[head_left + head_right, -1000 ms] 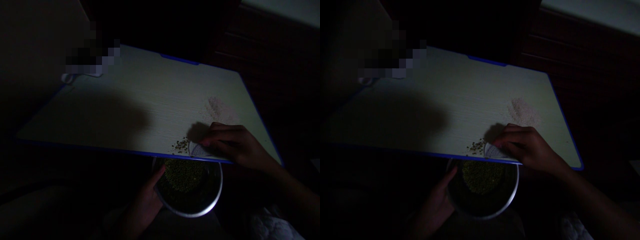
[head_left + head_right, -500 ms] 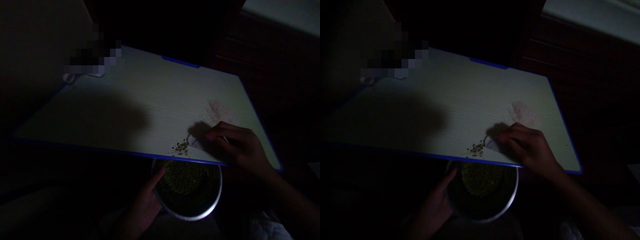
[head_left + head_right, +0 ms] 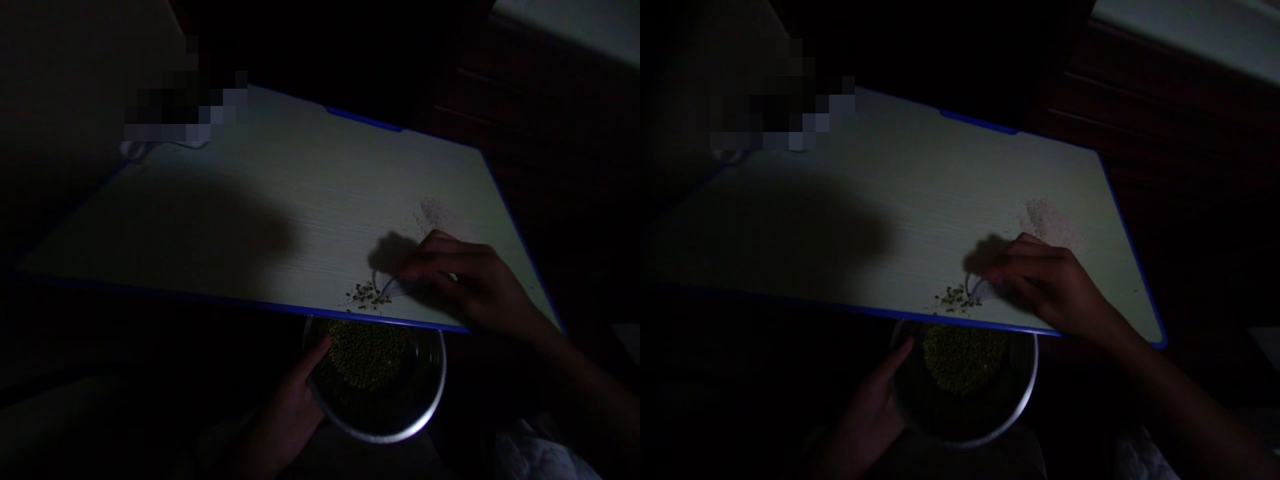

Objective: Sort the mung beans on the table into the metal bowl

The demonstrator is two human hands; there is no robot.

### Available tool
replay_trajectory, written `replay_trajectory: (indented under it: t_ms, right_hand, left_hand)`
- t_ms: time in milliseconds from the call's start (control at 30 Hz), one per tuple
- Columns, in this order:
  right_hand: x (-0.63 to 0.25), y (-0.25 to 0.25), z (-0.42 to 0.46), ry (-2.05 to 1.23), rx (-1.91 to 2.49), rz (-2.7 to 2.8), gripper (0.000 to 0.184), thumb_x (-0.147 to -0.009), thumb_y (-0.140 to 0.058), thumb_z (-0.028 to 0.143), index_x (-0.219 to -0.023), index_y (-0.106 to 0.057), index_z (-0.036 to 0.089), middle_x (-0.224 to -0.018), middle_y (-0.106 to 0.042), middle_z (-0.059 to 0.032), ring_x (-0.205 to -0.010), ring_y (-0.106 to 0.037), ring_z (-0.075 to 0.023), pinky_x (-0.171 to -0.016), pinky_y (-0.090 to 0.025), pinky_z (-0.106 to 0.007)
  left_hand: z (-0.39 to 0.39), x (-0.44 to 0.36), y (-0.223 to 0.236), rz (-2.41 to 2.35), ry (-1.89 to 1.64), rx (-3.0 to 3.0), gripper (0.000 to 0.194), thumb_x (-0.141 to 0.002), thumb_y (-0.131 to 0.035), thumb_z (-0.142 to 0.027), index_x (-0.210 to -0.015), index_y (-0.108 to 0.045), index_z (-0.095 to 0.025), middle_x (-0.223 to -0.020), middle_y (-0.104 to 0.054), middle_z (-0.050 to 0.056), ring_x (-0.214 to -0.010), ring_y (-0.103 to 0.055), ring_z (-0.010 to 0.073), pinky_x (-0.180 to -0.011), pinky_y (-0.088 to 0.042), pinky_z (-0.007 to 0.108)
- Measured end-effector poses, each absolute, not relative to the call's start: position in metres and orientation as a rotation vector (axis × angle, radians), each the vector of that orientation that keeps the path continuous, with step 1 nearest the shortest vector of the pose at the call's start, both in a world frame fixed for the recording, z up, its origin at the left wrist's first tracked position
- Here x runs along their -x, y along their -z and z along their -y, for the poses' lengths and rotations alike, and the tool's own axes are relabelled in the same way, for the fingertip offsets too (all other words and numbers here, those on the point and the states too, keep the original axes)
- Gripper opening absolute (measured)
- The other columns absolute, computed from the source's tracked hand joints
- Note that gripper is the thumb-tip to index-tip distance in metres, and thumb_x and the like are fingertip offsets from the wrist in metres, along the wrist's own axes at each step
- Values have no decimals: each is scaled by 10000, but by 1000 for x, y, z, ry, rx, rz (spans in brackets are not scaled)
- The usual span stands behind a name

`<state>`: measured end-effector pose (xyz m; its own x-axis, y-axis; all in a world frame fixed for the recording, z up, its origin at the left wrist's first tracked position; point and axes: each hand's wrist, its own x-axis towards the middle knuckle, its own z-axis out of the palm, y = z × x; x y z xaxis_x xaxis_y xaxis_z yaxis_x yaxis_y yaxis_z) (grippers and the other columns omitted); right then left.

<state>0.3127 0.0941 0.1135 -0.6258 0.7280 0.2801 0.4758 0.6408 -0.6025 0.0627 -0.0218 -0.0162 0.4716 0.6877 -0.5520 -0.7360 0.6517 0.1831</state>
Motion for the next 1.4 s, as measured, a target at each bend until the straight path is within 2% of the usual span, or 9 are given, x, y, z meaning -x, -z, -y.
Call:
replay_trajectory:
  t_ms: [300,433,600,800,933,1067,1233,1400]
  right_hand:
    - [-341,-109,-58,-625,1171,2236,209,-997,-623,141,-1092,-770,256,-972,-759,-46,-913,-683,-195,-729,-543,-338]
    - [-336,-107,-57,-600,1201,2219,197,-990,-624,143,-1055,-780,244,-922,-755,-59,-868,-694,-203,-695,-545,-339]
    - [-325,-106,-65,-585,1181,2224,197,-999,-613,151,-1056,-780,239,-936,-764,-53,-874,-697,-189,-712,-542,-336]
    - [-322,-106,-75,-565,1124,2246,191,-998,-624,158,-1051,-789,238,-953,-782,-40,-889,-705,-179,-744,-545,-334]
    - [-325,-107,-76,-571,1184,2227,171,-996,-638,190,-1038,-798,235,-954,-790,-49,-883,-711,-189,-746,-548,-347]
    - [-328,-106,-80,-534,1255,2161,141,-984,-664,239,-1004,-803,240,-938,-797,-49,-860,-721,-199,-745,-549,-356]
    - [-324,-104,-93,-411,1320,2097,124,-974,-677,247,-981,-801,252,-946,-804,-50,-850,-718,-210,-771,-553,-375]
    - [-325,-106,-93,-523,1212,2239,154,-992,-648,220,-1010,-798,248,-953,-805,-57,-869,-721,-212,-762,-548,-376]
  left_hand:
    - [20,-64,12,-612,-867,69,152,-942,-740,-305,-992,-883,-302,-1130,-872,-10,-1144,-780,266,-1128,-514,373]
    - [17,-65,6,-658,-870,68,153,-947,-732,-299,-995,-877,-297,-1133,-870,-24,-1209,-752,275,-1187,-460,416]
    - [20,-67,9,-655,-866,72,225,-994,-673,-325,-1137,-843,-290,-1202,-853,10,-1297,-701,290,-1224,-406,455]
    - [21,-64,14,-673,-874,82,157,-890,-804,-325,-1018,-874,-268,-1110,-877,7,-1234,-736,298,-1183,-453,428]
    - [20,-63,9,-659,-875,85,118,-862,-835,-347,-957,-884,-295,-1106,-877,5,-1225,-742,307,-1197,-434,439]
    - [17,-64,4,-692,-849,82,110,-884,-813,-344,-949,-880,-286,-1097,-879,-1,-1249,-729,309,-1233,-387,464]
    - [16,-64,5,-673,-880,37,164,-947,-737,-332,-1042,-862,-286,-1172,-863,11,-1394,-623,301,-1259,-350,469]
    - [20,-63,14,-663,-839,41,194,-957,-728,-347,-1085,-859,-284,-1197,-856,27,-1418,-595,323,-1258,-348,499]
